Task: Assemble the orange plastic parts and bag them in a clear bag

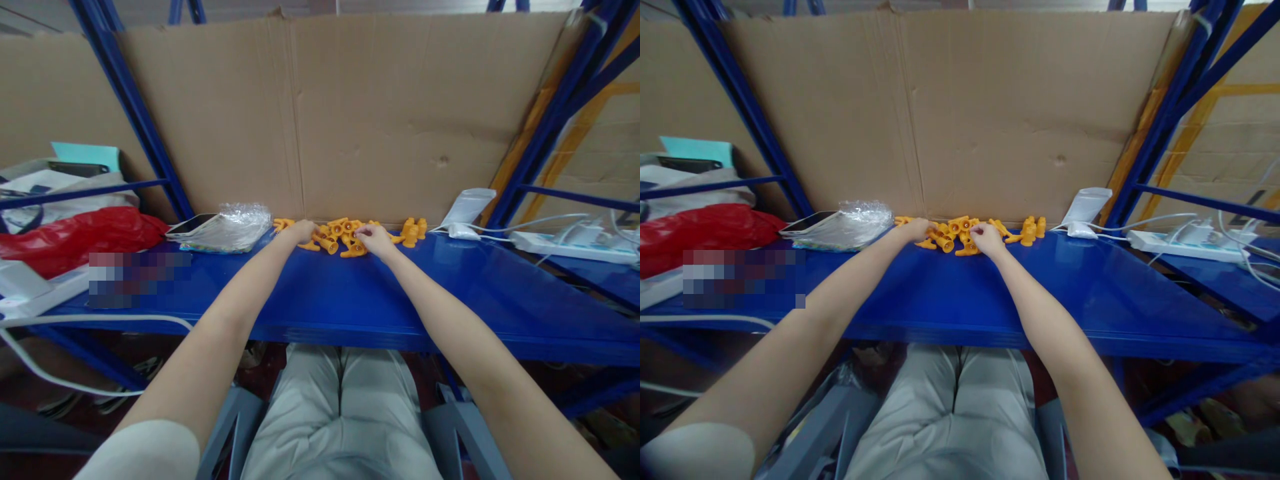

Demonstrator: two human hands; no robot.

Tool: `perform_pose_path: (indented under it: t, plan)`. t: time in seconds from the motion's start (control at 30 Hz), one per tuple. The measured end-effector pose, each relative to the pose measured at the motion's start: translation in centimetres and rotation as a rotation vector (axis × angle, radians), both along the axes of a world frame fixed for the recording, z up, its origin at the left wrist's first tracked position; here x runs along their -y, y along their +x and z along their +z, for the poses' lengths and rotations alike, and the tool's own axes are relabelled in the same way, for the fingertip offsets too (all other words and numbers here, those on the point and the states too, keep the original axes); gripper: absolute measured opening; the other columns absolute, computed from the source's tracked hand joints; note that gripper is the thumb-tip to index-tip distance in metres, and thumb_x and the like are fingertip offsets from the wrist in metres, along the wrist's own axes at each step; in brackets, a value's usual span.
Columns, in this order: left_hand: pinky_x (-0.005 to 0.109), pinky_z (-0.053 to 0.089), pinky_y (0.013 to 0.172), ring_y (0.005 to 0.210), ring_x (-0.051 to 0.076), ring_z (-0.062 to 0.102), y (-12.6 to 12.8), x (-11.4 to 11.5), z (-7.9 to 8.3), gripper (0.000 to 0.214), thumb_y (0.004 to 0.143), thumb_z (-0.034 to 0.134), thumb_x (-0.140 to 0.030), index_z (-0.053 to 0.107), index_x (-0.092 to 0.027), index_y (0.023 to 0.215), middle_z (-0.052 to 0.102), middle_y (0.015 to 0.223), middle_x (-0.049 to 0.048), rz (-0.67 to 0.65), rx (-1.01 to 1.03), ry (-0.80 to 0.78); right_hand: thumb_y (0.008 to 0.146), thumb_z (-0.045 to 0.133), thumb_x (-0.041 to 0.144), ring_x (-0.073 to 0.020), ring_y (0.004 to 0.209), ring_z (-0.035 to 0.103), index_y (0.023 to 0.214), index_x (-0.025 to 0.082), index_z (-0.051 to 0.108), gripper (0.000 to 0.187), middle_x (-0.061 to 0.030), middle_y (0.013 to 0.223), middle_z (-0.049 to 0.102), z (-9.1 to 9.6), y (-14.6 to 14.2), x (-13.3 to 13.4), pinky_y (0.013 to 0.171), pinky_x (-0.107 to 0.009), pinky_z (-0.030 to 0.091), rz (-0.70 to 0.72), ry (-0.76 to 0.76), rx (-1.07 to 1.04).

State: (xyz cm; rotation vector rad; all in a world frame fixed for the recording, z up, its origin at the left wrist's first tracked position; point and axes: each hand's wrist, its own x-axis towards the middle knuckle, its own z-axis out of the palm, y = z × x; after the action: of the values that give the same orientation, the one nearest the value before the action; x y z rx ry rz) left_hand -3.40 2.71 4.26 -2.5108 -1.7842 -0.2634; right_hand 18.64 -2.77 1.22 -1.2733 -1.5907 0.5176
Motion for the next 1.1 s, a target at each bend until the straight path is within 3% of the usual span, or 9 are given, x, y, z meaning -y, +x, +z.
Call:
perform_pose_path:
  t: [0.1,0.2,0.33,0.43,0.5,0.63,0.8,1.1]
  plan:
    - [0.025,0.045,0.095,0.115,0.024,0.062,0.1,0.8,0.4,0.043,0.074,0.059,-0.006,0.071,-0.024,0.111,0.072,0.116,0.0073,-0.003,-0.135,0.067,0.075,0.059,0.009,-0.0185,0.088,0.068,0.069,0.019,0.067,0.014,-0.0023,0.085,0.073,0.0,0.0,0.0,0.093,-0.040,0.050,-0.001,0.002,-0.004]
    - [0.030,0.047,0.094,0.112,0.026,0.062,0.3,1.8,1.5,0.042,0.081,0.055,-0.010,0.064,-0.020,0.121,0.065,0.119,0.0127,0.007,-0.139,0.196,0.074,0.059,0.008,-0.0182,0.088,0.068,0.068,0.019,0.067,0.015,-0.0017,0.084,0.073,-0.1,-0.1,0.0,0.094,-0.040,0.049,-0.002,0.004,-0.012]
    - [0.034,0.047,0.096,0.110,0.026,0.061,0.9,3.0,3.2,0.044,0.082,0.055,-0.009,0.059,-0.019,0.125,0.059,0.120,0.0131,0.032,0.060,0.330,0.081,0.060,0.013,-0.0183,0.090,0.068,0.077,0.018,0.069,0.012,-0.0038,0.089,0.074,0.3,-0.5,0.4,0.096,-0.039,0.048,0.036,0.002,-0.017]
    - [0.038,0.045,0.100,0.113,0.027,0.059,1.6,3.7,3.6,0.042,0.083,0.048,-0.005,0.059,-0.018,0.122,0.060,0.116,0.0122,0.013,0.233,0.421,0.088,0.059,0.020,-0.0167,0.096,0.067,0.090,0.017,0.069,0.011,-0.0059,0.100,0.074,0.7,-0.9,0.8,0.095,-0.032,0.048,0.090,0.037,-0.102]
    - [0.040,0.044,0.102,0.115,0.027,0.057,2.2,4.0,3.2,0.041,0.083,0.047,-0.004,0.059,-0.017,0.120,0.060,0.114,0.0118,-0.014,0.340,0.464,0.092,0.056,0.025,-0.0151,0.093,0.067,0.095,0.018,0.067,0.014,-0.0056,0.102,0.073,1.1,-1.1,1.1,0.090,-0.028,0.049,0.123,0.055,-0.175]
    - [0.041,0.042,0.106,0.117,0.027,0.056,3.4,4.3,1.0,0.043,0.081,0.048,-0.003,0.058,-0.019,0.120,0.061,0.113,0.0105,-0.024,0.540,0.507,0.097,0.051,0.035,-0.0118,0.066,0.064,0.097,0.019,0.065,0.021,-0.0025,0.089,0.071,1.7,-1.1,1.6,0.074,-0.026,0.052,0.151,0.047,-0.272]
    - [0.042,0.044,0.104,0.117,0.028,0.056,4.1,5.0,-1.6,0.043,0.077,0.053,-0.003,0.057,-0.015,0.118,0.060,0.115,0.0125,-0.038,0.603,0.468,0.092,0.056,0.052,-0.0095,0.055,0.058,0.089,0.020,0.063,0.033,-0.0002,0.077,0.067,1.8,-0.8,1.6,0.061,-0.023,0.050,0.138,0.049,-0.284]
    - [0.043,0.046,0.102,0.114,0.026,0.058,3.4,5.0,-2.4,0.036,0.081,0.059,-0.009,0.059,-0.017,0.116,0.062,0.113,0.0104,-0.043,0.588,0.478,0.082,0.060,0.066,-0.0101,0.047,0.053,0.081,0.020,0.060,0.046,0.0010,0.066,0.062,1.7,-0.2,0.9,0.049,-0.025,0.046,0.213,0.106,-0.308]
